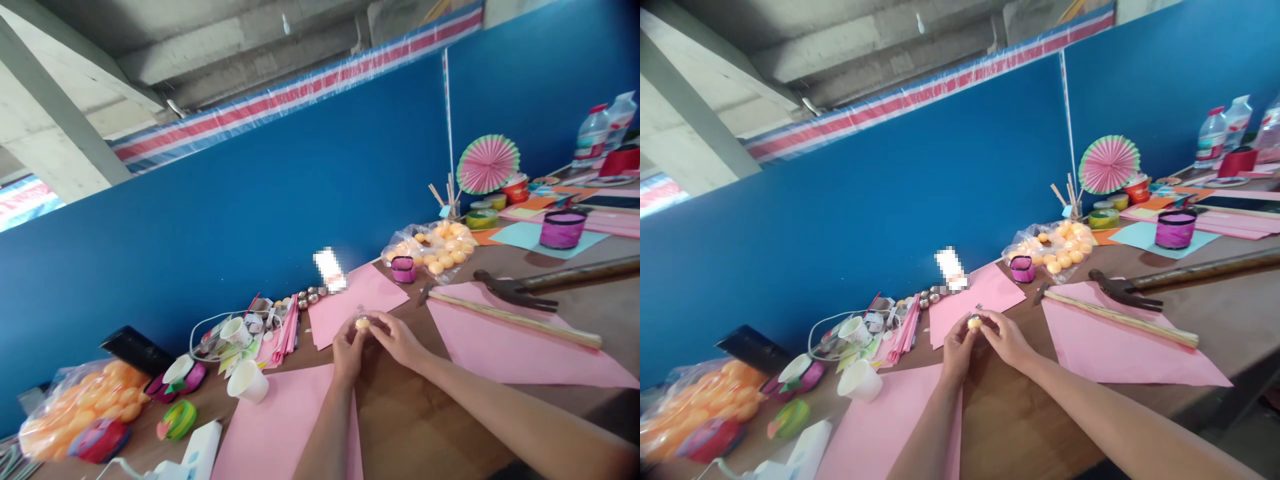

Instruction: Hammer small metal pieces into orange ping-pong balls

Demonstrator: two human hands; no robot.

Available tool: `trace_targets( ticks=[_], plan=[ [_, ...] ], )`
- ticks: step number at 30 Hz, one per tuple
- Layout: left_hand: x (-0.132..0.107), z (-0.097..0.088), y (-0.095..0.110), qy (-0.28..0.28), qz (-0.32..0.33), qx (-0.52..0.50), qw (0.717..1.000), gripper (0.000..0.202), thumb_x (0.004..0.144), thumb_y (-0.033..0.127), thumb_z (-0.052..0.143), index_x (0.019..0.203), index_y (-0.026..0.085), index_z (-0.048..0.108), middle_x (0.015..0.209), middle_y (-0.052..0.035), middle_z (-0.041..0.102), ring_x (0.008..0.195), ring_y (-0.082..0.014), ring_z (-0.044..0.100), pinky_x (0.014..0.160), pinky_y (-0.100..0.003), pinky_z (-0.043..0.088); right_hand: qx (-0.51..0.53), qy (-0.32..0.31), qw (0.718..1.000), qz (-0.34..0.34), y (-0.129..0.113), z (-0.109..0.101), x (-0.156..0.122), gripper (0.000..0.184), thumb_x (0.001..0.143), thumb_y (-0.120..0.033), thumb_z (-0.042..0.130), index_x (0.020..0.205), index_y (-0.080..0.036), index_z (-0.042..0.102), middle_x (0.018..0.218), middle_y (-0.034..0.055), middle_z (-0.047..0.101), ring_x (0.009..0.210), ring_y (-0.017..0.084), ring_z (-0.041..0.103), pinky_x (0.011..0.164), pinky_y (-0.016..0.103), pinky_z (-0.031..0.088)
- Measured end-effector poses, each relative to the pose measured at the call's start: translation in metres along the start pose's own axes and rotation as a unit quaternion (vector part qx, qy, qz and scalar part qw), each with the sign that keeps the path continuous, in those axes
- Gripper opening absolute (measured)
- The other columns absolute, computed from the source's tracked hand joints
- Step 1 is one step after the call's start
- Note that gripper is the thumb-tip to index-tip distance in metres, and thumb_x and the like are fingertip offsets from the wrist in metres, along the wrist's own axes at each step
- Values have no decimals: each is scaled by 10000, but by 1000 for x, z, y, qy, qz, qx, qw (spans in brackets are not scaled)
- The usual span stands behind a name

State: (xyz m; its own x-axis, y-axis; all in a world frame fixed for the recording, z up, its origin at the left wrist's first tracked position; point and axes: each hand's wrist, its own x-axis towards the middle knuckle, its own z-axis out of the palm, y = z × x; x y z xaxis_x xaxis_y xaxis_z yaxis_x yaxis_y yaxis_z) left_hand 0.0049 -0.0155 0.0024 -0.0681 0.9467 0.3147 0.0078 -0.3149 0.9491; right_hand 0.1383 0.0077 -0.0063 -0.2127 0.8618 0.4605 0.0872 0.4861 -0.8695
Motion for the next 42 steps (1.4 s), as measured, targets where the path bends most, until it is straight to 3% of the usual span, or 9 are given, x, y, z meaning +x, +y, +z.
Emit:
trace_targets(
  ticks=[6, 11, 16, 21, 26, 31, 35, 42],
  plan=[
    [1, 0, -5, -8, -12, -28, 1000, 398, 684, 249, 628, 1072, 172, 577, 1059, -99, 631, 990, -236, 571, 876, -387, 428, 8, -5, 1000, 8, 4, 0, 1, 313, 785, -217, 482, 1092, -213, 547, 1089, 58, 611, 971, 184, 580, 852, 332, 471],
    [3, -1, -5, 19, -8, -1, 1000, 304, 747, 286, 548, 1020, 175, 619, 1046, -87, 640, 1006, -226, 562, 918, -401, 391, 22, 0, 1000, 13, 0, 0, 0, 303, 785, -251, 492, 1080, -218, 556, 1068, 53, 621, 897, 177, 604, 804, 320, 491],
    [2, -2, -2, 16, -15, -7, 1000, 291, 719, 268, 582, 987, 170, 638, 1010, -82, 656, 973, -227, 579, 901, -398, 405, 25, -9, 999, 22, -6, -2, 0, 281, 773, -264, 512, 1043, -217, 573, 1012, 43, 637, 881, 178, 601, 780, 305, 492],
    [2, -2, -2, 5, -14, -20, 1000, 297, 695, 255, 613, 975, 163, 643, 996, -86, 660, 971, -230, 579, 910, -403, 400, 59, -18, 998, 31, -3, -3, 1, 271, 749, -213, 518, 1014, -213, 578, 975, 37, 643, 883, 178, 600, 803, 316, 485],
    [1, 1, 0, 14, -35, -76, 996, 416, 711, 279, 602, 1110, 170, 560, 1096, -95, 616, 1025, -228, 553, 911, -403, 403, 78, -13, 997, 18, -3, -1, 2, 275, 750, -190, 504, 1018, -214, 566, 1029, 40, 623, 898, 169, 596, 812, 312, 483],
    [1, 0, 3, 3, -29, -45, 999, 352, 721, 291, 587, 1048, 163, 606, 1067, -91, 632, 1022, -233, 554, 926, -406, 388, 93, -13, 995, 21, -4, 1, 1, 333, 754, -236, 533, 1085, -205, 527, 1070, 52, 611, 943, 173, 588, 828, 312, 487],
    [1, -1, 3, -3, -38, -70, 997, 359, 690, 257, 624, 1035, 156, 615, 1045, -93, 643, 1007, -240, 563, 915, -407, 397, 66, -14, 997, 39, -6, -1, 1, 340, 733, -283, 574, 1061, -194, 574, 1063, 61, 628, 977, 207, 578, 870, 353, 464],
    [-1, -1, 9, -26, -33, -67, 997, 329, 690, 249, 623, 1007, 160, 625, 1027, -85, 649, 993, -232, 566, 908, -393, 401, 80, -22, 996, 46, -9, -5, 1, 312, 722, -245, 582, 1031, -202, 597, 1005, 49, 655, 932, 206, 601, 864, 358, 468]
  ],
)
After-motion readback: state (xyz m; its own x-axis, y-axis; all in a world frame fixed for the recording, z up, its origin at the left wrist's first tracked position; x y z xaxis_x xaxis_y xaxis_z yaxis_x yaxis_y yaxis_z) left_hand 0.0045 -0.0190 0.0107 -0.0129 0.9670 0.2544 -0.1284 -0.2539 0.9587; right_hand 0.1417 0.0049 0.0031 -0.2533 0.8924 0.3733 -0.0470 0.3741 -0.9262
